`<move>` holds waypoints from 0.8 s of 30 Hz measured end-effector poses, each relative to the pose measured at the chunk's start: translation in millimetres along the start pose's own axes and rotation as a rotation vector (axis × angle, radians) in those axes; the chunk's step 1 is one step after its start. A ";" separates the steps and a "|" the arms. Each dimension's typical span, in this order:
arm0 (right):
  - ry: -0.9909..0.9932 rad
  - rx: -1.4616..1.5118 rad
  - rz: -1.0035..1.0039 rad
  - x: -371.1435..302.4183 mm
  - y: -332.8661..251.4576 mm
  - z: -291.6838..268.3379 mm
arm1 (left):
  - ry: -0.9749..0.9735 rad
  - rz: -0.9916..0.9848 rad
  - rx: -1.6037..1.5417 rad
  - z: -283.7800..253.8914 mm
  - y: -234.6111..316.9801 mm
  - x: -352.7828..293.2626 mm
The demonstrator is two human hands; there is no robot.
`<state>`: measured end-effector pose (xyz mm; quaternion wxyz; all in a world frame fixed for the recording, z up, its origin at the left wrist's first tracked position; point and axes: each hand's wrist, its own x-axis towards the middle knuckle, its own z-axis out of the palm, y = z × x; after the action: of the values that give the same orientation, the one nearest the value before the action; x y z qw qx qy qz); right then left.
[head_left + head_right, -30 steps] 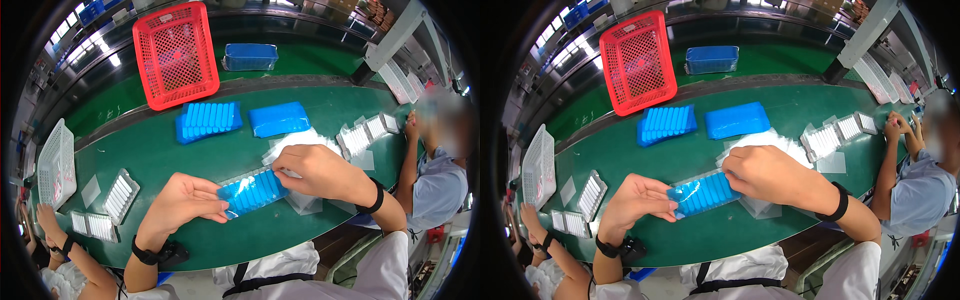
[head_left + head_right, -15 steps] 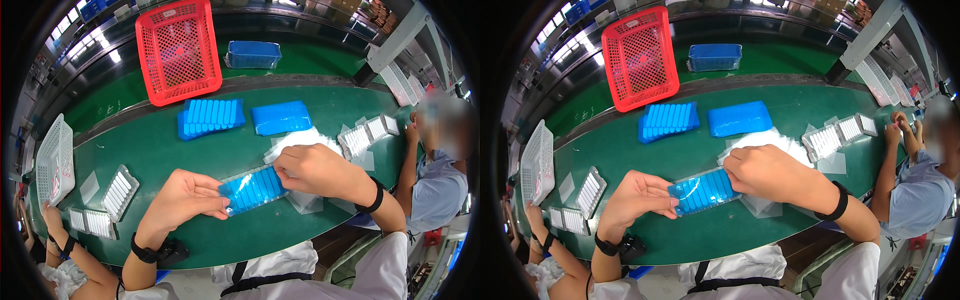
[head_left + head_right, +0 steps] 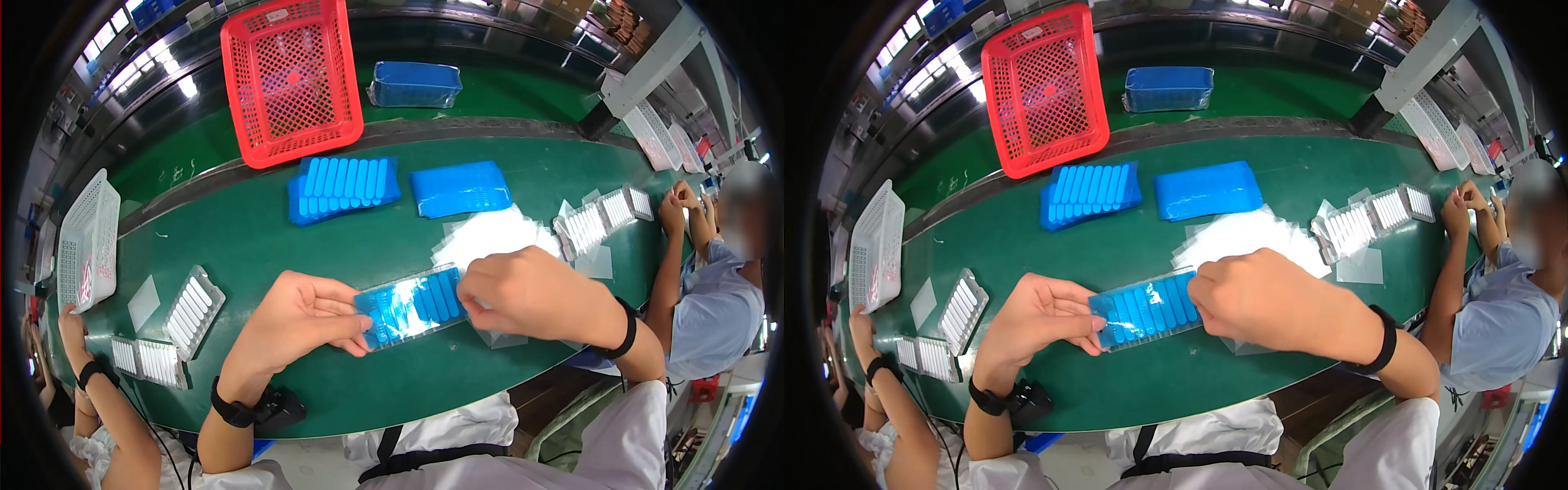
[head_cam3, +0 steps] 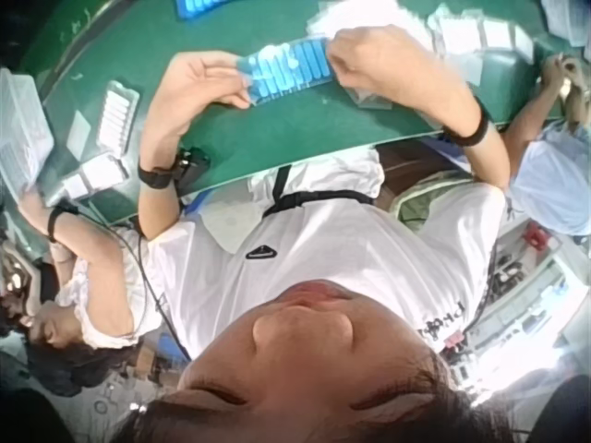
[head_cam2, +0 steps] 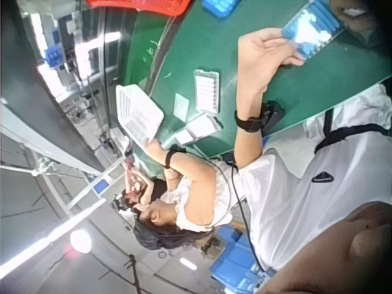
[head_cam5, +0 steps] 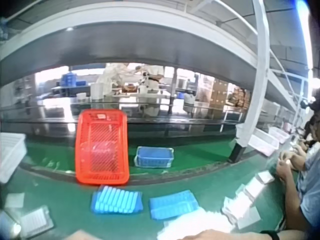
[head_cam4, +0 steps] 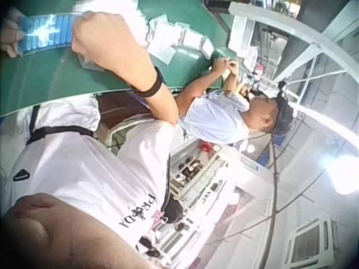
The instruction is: The recorder is assembling small plastic components, specifically inserting small blue objects into a clear plastic tray and covering them with a blue film.
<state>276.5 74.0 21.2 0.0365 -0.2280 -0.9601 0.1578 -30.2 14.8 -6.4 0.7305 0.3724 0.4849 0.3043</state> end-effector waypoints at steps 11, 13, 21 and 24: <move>-0.042 -0.154 0.053 3.2 -13.6 6.0 | -0.014 -0.009 0.004 0.9 3.9 -3.2; -0.097 -0.167 0.053 8.1 -15.3 2.0 | 0.002 -0.038 0.070 -0.1 9.8 -6.4; -0.136 -0.115 0.075 9.8 -10.7 0.0 | 0.293 0.251 0.571 8.2 3.8 -8.8; -0.116 -0.105 0.060 10.1 -10.2 0.1 | 0.227 0.431 0.743 16.4 -5.8 -7.2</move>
<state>263.1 69.9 24.3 -0.0360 -0.2488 -0.9603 0.1212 -16.9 1.8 -3.7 0.4090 0.6664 0.5499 0.2938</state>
